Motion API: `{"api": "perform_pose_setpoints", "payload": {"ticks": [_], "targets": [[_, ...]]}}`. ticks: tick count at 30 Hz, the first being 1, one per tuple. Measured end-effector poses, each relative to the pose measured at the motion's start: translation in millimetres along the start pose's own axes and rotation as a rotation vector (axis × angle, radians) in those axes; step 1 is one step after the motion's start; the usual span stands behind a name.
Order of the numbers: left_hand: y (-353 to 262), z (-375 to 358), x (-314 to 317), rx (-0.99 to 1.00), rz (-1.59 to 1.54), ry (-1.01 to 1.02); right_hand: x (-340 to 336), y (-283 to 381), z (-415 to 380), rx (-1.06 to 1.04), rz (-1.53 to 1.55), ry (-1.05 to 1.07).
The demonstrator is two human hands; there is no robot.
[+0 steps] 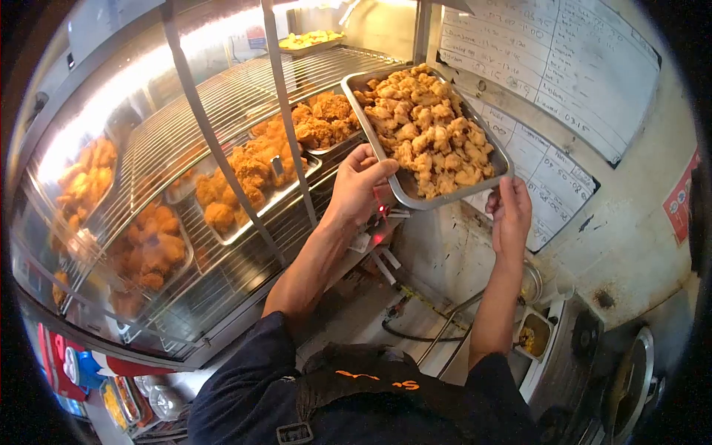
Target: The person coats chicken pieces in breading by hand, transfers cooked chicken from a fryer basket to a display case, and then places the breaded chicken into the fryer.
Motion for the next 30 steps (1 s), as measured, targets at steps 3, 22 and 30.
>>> {"api": "perform_pose_setpoints", "payload": {"ticks": [3, 22, 30], "targets": [[-23, 8, 0, 0.078, 0.079, -0.109, 24, -1, 32, 0.028, 0.06, 0.067], [-126, -18, -49, 0.435, 0.275, -0.325, 201, -2, 160, 0.271, 0.125, 0.398], [-180, -180, -98, 1.109, 0.807, -0.893, 293, -41, 181, 0.402, 0.194, 0.412]]}}
Point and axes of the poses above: each hand's wrist, its own z-axis towards the middle knuckle, its own x-axis out of the palm, y = z × x, the point moved 7 cm from there along z, towards the middle knuckle, and after that the axes turned 1 degree about x, right-handed, at the moved point
